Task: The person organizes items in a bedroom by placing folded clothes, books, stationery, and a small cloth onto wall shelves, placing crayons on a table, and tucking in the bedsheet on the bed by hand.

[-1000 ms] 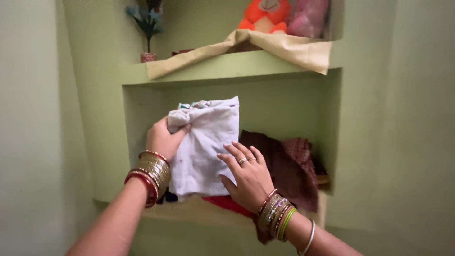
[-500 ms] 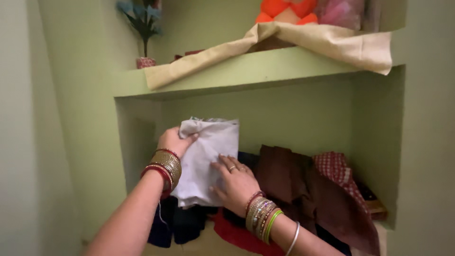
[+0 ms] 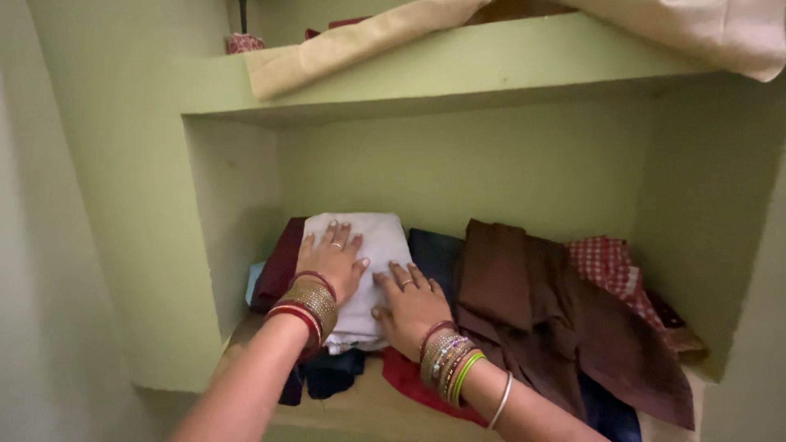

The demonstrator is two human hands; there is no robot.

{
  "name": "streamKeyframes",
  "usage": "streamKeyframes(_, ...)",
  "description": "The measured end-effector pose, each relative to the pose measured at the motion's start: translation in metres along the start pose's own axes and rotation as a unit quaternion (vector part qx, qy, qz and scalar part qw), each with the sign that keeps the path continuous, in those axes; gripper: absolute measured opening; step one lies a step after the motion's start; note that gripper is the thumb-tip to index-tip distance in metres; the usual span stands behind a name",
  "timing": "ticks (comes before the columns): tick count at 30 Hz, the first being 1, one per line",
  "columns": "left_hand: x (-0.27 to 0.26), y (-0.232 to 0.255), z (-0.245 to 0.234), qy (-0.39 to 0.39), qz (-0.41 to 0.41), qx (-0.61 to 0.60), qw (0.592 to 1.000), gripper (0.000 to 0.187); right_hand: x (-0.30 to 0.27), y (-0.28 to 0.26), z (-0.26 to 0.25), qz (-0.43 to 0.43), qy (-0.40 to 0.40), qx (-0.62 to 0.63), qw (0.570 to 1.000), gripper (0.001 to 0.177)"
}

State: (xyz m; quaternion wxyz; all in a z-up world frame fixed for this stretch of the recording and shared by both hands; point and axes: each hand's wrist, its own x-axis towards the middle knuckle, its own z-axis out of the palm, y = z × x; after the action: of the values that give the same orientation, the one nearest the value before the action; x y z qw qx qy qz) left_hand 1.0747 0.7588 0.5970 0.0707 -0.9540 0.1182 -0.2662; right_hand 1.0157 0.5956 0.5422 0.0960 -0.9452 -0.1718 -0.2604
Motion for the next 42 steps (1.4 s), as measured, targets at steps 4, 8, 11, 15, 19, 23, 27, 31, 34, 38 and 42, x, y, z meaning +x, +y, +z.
streamKeyframes(4,-0.001,0.001,0.008,0.006,-0.014,-0.017,1.0,0.063,0.001,0.002,0.007,0.0,0.015,-0.004,1.0,0.055)
streamKeyframes(8,0.014,-0.003,0.011,0.0,-0.017,-0.018,1.0,0.061,0.017,0.006,0.011,-0.005,0.042,-0.017,0.999,0.056)
streamKeyframes(11,0.025,-0.008,0.016,-0.007,-0.013,-0.026,1.0,0.061,0.029,0.008,0.013,-0.008,0.051,-0.014,0.999,0.058)
streamKeyframes(15,0.02,-0.011,0.035,-0.001,-0.004,-0.038,0.999,0.06,0.029,0.006,0.023,0.009,0.016,0.002,1.0,0.061)
streamKeyframes(19,0.008,-0.016,0.05,0.053,-0.002,-0.06,0.997,0.058,0.024,-0.001,0.03,-0.004,0.019,-0.031,0.999,0.059)
streamKeyframes(23,0.007,-0.013,0.051,0.063,0.003,-0.058,0.996,0.059,0.017,0.0,0.027,-0.006,0.021,-0.038,0.999,0.061)
streamKeyframes(27,-0.006,-0.005,0.044,0.128,-0.019,-0.075,0.989,0.058,-0.007,0.003,0.017,-0.008,0.025,-0.011,1.0,0.066)
streamKeyframes(31,-0.032,0.014,0.047,0.145,-0.072,-0.122,0.979,0.052,-0.047,0.004,0.006,-0.001,0.02,-0.018,1.0,0.066)
streamKeyframes(34,-0.042,0.034,0.061,0.213,-0.081,-0.189,0.955,0.047,-0.079,0.007,-0.003,-0.003,0.03,-0.012,0.999,0.068)
streamKeyframes(38,-0.063,0.068,0.077,0.239,-0.061,-0.208,0.947,0.044,-0.125,0.011,-0.008,-0.013,-0.001,-0.07,0.997,0.074)
streamKeyframes(42,-0.109,0.119,0.079,0.189,-0.032,-0.25,0.949,0.053,-0.18,0.018,-0.01,-0.027,0.011,-0.057,0.998,0.076)
